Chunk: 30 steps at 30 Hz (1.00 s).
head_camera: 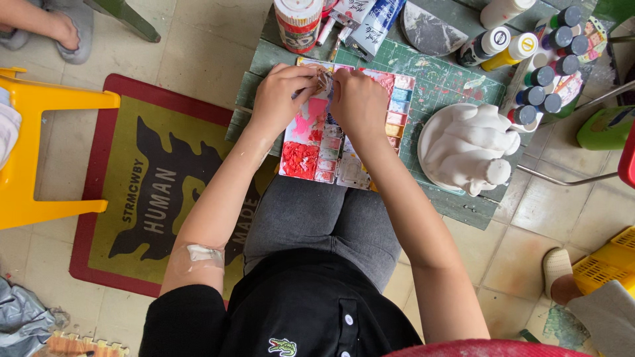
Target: The person sits at a work table and paints a white plaster figurine. They move a palette of watercolor paints onto the table, mix and load colors with a brush, and apply paint to the figurine, dipping the brush into different palette wells as they work.
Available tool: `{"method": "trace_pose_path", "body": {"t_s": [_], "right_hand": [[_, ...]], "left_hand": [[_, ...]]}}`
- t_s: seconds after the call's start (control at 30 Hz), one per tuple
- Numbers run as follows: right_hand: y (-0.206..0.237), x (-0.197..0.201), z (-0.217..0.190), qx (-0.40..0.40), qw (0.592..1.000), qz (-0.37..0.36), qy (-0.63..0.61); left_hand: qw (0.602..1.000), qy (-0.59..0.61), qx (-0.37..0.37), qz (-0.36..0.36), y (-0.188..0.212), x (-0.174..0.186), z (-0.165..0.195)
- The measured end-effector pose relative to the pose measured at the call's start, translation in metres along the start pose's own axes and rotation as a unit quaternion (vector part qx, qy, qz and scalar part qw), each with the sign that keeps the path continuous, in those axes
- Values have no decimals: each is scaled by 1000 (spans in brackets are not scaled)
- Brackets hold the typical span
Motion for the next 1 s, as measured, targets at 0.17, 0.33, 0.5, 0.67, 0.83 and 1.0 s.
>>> {"method": "trace_pose_path", "body": {"t_s": [0.17,0.33,0.5,0.67,0.83,1.0], "right_hand": [[-5,7,8,24,999,-20,-21],[3,8,15,19,996,-75,47],[6,1,8,6,998,-29,52],[-8,5,9,7,1000,-11,-18],[-27,0,-10,27,999,-43,12],[-16,4,11,7,997,-72,35]], "left_hand": [[999,13,28,30,7,-4,4],[997,33,44,50,8,-7,2],[998,39,42,29,8,-7,-3],[998,39,32,25,7,-6,-4],[997,41,35,46,8,-7,-2],[996,47,44,65,11,-10,-4]]}}
Point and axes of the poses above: each hand's wrist, its own y-axis away from the middle knuckle, its own x-axis out of the back of the hand, z = x × y, the point moved 4 cm from there along -y, towards the middle knuckle, and after that the axes turned 11 degrees about y, right-handed, at the moved point
